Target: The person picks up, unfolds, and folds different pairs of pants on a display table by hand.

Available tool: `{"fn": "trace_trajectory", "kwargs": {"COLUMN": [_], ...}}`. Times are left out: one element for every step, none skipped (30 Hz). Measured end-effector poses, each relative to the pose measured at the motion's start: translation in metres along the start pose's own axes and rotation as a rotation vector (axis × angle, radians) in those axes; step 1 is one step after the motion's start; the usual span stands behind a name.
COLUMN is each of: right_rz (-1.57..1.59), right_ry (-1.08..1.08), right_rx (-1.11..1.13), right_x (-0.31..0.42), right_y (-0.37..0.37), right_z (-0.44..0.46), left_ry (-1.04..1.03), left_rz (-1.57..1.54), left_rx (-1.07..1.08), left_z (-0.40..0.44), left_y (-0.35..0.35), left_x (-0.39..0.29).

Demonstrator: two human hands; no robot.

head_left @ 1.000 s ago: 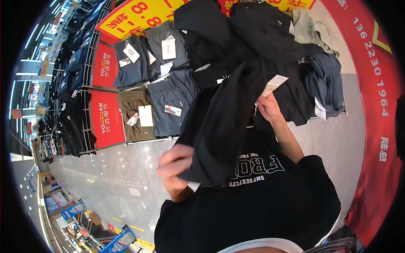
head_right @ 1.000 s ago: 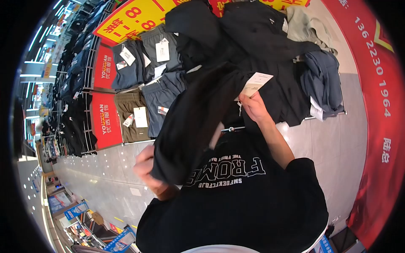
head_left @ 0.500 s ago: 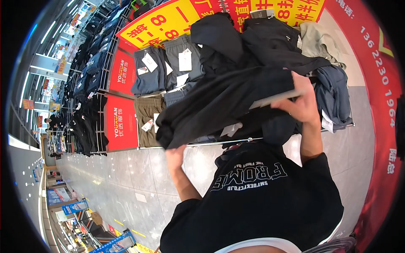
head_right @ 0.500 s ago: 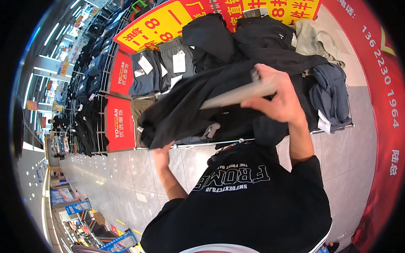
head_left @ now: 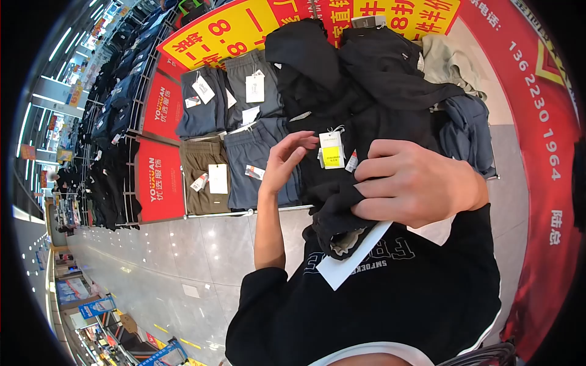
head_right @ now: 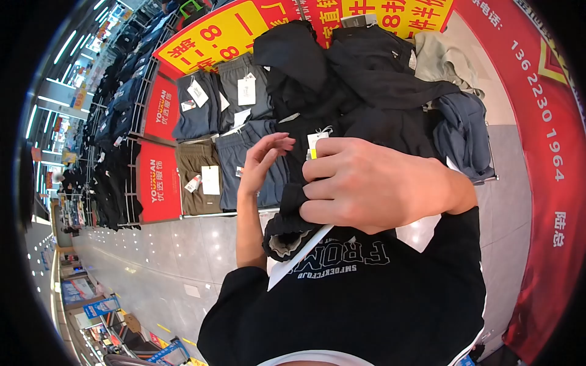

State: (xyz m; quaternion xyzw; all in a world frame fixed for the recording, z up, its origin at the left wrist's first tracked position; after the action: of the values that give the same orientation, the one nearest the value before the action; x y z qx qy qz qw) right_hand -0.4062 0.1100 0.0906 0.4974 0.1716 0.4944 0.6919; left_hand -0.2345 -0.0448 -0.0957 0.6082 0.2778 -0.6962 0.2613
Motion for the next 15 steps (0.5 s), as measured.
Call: {"fn": "trace_trajectory", "kwargs": {"right_rz": [0.002, 0.004, 0.007, -0.014, -0.003, 0.008, 0.009, 0.002, -0.003, -0.007, 0.011, 0.03, 0.032, 0.029, 0.027], "right_ry": [-0.001, -0.004, -0.007, -0.025, -0.045, -0.065, -0.068, -0.056, -0.052, -0.048, -0.045, -0.041, -0.042, -0.061, -0.081], "right_rx": [-0.024, -0.034, -0.044, -0.063, -0.08, -0.097, -0.094, -0.116, -0.128, -0.14, -0.12, -0.101, -0.102, -0.042, 0.018], "right_x": [0.0, 0.0, -0.001, -0.003, -0.004, -0.005, -0.005, -0.005, -0.005, -0.005, -0.005, -0.005, -0.004, -0.002, -0.001], "right_y": [-0.002, -0.003, -0.005, -0.006, -0.007, -0.007, -0.007, -0.005, -0.005, -0.005, -0.008, -0.01, -0.011, -0.014, -0.016], "right_z": [0.0, -0.002, -0.003, -0.005, -0.007, -0.01, -0.011, -0.012, -0.012, -0.013, -0.014, -0.015, -0.015, -0.014, -0.013], "left_ry": [-0.003, -0.093, -0.182, -0.214, -0.245, -0.247, -0.246, -0.233, -0.22, -0.218, -0.232, -0.246, -0.244, -0.205, -0.165], "left_rz": [-0.007, -0.132, -0.258, -0.174, -0.089, -0.037, -0.04, -0.051, -0.061, -0.063, -0.059, -0.054, -0.054, -0.054, -0.055], "left_rx": [-0.003, 0.13, 0.264, 0.348, 0.433, 0.429, 0.429, 0.394, 0.36, 0.363, 0.356, 0.349, 0.35, 0.362, 0.375], "left_z": [-0.001, -0.005, -0.011, -0.015, -0.02, -0.022, -0.025, -0.026, -0.027, -0.028, -0.03, -0.031, -0.032, -0.032, -0.033], "left_y": [-0.012, -0.028, -0.04, -0.048, -0.055, -0.061, -0.063, -0.064, -0.064, -0.065, -0.064, -0.063, -0.062, -0.06, -0.06], "left_x": [-0.016, -0.032, -0.048, -0.059, -0.069, -0.077, -0.081, -0.084, -0.085, -0.082, -0.078, -0.076, -0.078, -0.081, -0.083]}}
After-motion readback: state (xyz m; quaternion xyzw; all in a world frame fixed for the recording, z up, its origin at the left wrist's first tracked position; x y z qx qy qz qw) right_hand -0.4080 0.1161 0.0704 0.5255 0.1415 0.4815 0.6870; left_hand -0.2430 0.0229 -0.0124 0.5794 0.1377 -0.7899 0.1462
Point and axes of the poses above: each hand's wrist, its own z-axis towards the middle knuckle, its own y-axis out of the back of the hand, x = y × z, the point moved 3 cm from there along z, towards the middle knuckle, and after that the axes turned 4 degrees about -x, right-handed, at the moved point
